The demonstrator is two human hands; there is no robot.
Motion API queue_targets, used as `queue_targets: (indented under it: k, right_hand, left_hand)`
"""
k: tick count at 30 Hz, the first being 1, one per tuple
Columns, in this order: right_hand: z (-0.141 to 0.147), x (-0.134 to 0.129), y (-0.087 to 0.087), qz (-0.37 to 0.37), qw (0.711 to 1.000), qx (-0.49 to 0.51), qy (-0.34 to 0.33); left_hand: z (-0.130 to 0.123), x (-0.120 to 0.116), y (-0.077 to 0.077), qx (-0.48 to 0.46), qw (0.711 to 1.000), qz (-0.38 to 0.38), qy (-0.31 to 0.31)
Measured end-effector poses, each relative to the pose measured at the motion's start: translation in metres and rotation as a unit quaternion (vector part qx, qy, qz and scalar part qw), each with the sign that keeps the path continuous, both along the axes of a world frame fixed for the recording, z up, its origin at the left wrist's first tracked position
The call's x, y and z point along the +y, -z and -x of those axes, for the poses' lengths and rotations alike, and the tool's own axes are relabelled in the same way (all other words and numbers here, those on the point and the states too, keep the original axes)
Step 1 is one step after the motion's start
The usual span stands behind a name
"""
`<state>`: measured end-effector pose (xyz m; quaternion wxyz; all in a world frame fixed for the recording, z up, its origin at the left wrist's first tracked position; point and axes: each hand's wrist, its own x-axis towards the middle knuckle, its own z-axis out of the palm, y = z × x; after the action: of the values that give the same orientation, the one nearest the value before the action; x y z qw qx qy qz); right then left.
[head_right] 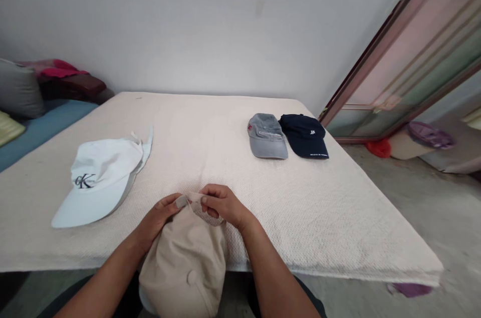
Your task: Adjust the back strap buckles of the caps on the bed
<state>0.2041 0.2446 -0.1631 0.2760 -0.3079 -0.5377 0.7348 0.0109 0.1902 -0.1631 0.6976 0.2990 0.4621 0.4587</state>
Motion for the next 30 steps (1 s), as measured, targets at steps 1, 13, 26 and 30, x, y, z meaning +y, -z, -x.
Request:
queue_targets:
  k: [1, 13, 26, 30]
  right_hand:
    - [0.0004, -0.0002, -0.0004, 0.0, 1.0, 0.002, -0.002]
    - [-0.0001, -0.0014, -0.0027, 0.015, 1.0, 0.007, 0.004]
    - [0.0024, -0.001, 0.0, 0.035, 0.999, 0.003, -0.017]
    - [0.0022, -0.0015, -0.0002, 0.016, 1.0, 0.0, -0.016]
  left_hand:
    - [0.0002, 0.0002, 0.0008, 0.0, 1.0, -0.003, 0.001]
    - [-0.0019, -0.0009, -0.0015, 0.014, 1.0, -0.002, 0.006]
    - [-0.0005, -0.0003, 0.0019, 0.015, 1.0, 0.002, 0.01]
    - [0.0014, 0.0009, 0.0042, 0.034, 0.999, -0.002, 0.012]
